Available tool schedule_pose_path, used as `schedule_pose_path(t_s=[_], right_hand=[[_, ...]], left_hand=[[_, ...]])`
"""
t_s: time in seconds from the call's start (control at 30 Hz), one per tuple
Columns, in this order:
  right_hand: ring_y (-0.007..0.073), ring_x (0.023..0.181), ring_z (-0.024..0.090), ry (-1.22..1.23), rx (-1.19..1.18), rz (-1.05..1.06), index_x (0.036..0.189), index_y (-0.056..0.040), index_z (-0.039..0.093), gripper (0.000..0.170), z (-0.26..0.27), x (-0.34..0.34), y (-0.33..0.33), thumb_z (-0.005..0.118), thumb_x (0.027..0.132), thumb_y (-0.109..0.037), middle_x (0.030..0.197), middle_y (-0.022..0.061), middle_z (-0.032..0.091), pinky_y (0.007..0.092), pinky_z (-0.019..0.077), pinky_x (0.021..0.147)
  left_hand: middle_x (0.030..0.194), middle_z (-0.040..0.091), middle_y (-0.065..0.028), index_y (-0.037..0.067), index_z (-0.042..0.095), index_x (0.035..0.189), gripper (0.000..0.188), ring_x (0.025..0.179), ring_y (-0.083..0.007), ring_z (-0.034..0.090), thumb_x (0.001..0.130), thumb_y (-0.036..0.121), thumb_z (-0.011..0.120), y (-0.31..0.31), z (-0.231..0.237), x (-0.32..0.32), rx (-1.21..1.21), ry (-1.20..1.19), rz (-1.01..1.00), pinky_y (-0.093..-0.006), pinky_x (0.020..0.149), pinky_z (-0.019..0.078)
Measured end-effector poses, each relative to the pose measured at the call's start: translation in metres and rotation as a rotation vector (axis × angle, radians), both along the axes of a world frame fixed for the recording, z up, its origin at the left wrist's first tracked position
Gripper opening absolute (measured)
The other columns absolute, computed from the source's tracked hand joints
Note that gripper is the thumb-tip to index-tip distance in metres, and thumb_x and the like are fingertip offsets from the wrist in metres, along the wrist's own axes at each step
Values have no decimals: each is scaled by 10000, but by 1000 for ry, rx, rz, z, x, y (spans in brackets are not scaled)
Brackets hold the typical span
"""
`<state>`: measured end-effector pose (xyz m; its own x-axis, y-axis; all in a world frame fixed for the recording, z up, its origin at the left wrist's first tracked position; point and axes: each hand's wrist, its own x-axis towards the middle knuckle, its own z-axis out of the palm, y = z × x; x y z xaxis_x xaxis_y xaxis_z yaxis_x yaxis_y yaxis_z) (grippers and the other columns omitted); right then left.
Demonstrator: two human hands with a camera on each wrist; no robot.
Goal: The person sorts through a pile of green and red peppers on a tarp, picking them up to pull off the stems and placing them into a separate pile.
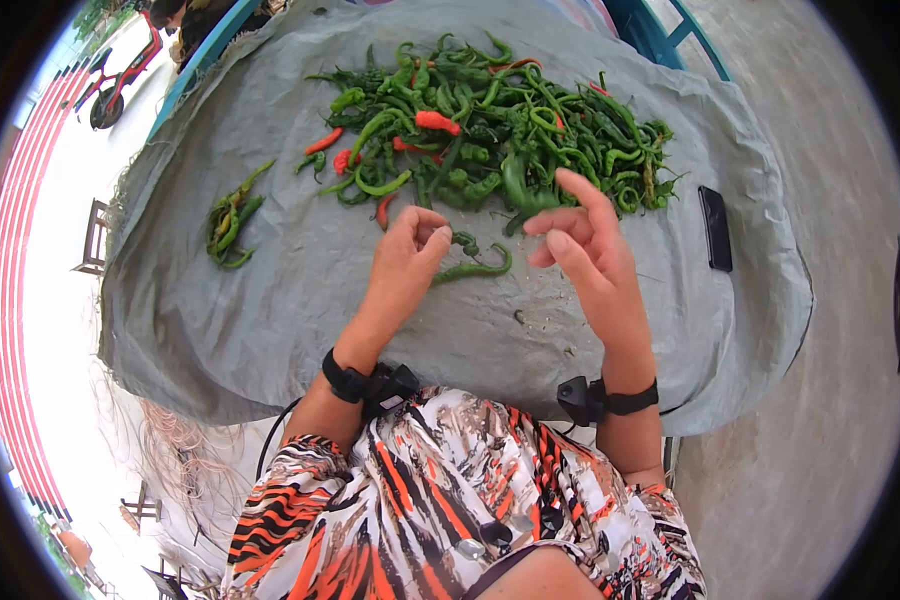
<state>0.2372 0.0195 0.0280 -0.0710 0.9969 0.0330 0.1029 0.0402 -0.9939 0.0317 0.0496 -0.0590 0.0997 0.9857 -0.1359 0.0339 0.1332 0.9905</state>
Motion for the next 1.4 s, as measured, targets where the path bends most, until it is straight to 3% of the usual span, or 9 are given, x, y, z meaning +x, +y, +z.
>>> schedule_pose_path(t_s=[0.03,0.13,0.5,0.63,0.73,0.93,1.1,1.2,1.4], right_hand=[[134,739,634,114,50,-104,1207,-37,598,262,1,-8,3,599,964,-133,877,53,683,292,518,701],[181,690,637,-580,-43,33,1190,-77,613,267,-13,-14,-5,646,935,-150,864,75,686,316,524,682],[268,728,658,-525,152,154,1026,-64,661,166,-40,-4,-17,686,879,-136,843,105,669,341,514,655],[260,726,650,-554,-9,199,983,-55,676,123,-31,10,-19,682,869,-102,851,106,667,331,506,662],[155,775,624,-802,21,245,983,-10,672,104,-3,23,-10,662,885,-46,858,72,661,291,498,710],[77,755,594,-120,194,-218,1111,-55,654,212,13,7,16,651,899,-49,1067,53,657,267,498,703],[238,815,661,-850,82,-178,1263,-125,583,394,-36,32,22,670,879,-147,1269,59,581,394,532,751],[262,851,662,-1073,149,-248,1233,-143,608,375,-70,40,28,673,864,-127,1270,71,585,400,525,764],[285,913,665,-1037,95,-240,1183,-144,651,308,-71,49,28,668,876,-165,1124,72,648,401,519,768]], left_hand=[[795,597,-11,5,590,1007,174,682,-71,542,933,158,626,0,0,0,-3,0,-2,-242,592,445],[778,597,-9,4,595,999,182,646,-76,540,934,171,627,-2,2,1,-28,1,-16,-245,573,444],[701,584,8,29,602,937,235,605,-76,538,979,259,620,-7,-2,4,-32,183,-328,-238,558,437],[795,602,-58,40,611,949,196,717,-195,585,926,227,666,-7,-11,3,173,342,-241,-320,637,474],[866,598,-126,65,612,947,173,824,-326,608,847,172,704,-12,-7,0,378,544,-190,-417,714,485],[914,594,-143,83,613,991,202,893,-362,601,812,124,697,-14,-12,2,424,775,-341,-451,754,489],[948,611,-166,88,625,1048,212,910,-387,611,850,134,685,-14,0,-2,394,654,-307,-484,743,487],[995,631,-160,84,628,1141,246,885,-329,637,899,120,652,-12,10,-3,295,578,-342,-426,734,504],[905,631,-13,9,540,1307,351,790,-96,575,990,154,585,-11,-16,4,167,60,-293,-256,713,482]])
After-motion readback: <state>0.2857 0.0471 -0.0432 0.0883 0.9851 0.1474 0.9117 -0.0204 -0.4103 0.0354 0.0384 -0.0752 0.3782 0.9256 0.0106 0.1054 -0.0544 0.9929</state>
